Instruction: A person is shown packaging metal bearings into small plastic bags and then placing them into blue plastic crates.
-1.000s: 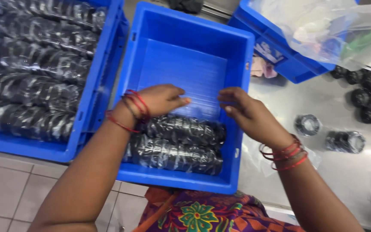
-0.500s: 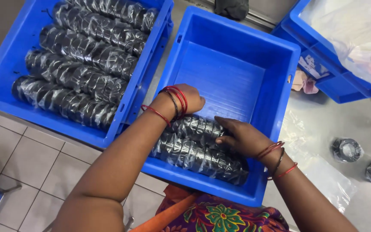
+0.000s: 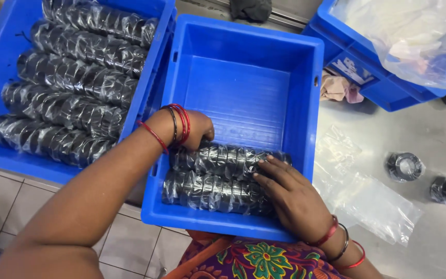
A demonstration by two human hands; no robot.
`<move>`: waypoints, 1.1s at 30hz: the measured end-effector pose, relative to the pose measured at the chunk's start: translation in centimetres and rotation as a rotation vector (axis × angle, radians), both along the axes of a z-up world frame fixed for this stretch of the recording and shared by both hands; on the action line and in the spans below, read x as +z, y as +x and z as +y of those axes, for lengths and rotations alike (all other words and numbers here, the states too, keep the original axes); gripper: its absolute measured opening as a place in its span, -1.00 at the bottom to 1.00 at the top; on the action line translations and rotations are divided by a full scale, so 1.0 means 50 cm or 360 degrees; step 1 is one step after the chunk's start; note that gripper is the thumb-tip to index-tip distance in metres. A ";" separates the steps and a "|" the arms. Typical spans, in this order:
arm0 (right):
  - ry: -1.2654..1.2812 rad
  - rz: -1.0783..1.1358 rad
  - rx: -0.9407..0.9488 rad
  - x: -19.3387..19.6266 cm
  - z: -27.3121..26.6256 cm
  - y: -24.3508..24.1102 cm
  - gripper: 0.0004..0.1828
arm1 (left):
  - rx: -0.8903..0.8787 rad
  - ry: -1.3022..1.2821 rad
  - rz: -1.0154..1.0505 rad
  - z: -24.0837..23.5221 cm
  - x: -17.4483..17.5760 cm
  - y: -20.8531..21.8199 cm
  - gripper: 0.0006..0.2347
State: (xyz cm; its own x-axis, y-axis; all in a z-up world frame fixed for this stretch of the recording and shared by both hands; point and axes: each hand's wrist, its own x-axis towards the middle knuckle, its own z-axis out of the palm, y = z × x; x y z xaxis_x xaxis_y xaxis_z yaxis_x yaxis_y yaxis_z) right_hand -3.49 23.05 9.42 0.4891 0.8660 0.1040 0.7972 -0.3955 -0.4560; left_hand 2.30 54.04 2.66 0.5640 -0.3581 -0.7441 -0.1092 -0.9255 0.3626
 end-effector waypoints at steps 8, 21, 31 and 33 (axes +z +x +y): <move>0.0008 -0.0206 -0.0258 -0.003 -0.004 -0.024 -0.56 | -0.0169 -0.0218 -0.0133 -0.030 0.001 -0.008 -0.46; 0.0306 0.0052 -0.0715 -0.025 -0.025 -0.034 -0.42 | 0.0171 -0.0300 -0.0004 -0.061 -0.010 0.007 -0.33; 0.0819 0.0351 -0.0819 -0.056 -0.055 -0.048 -0.39 | -0.0208 -0.0776 -0.0449 -0.114 -0.017 0.017 -0.26; 0.0875 0.0461 -0.0830 -0.055 -0.061 -0.053 -0.36 | -0.0181 -0.0560 -0.0398 -0.147 0.012 0.018 -0.35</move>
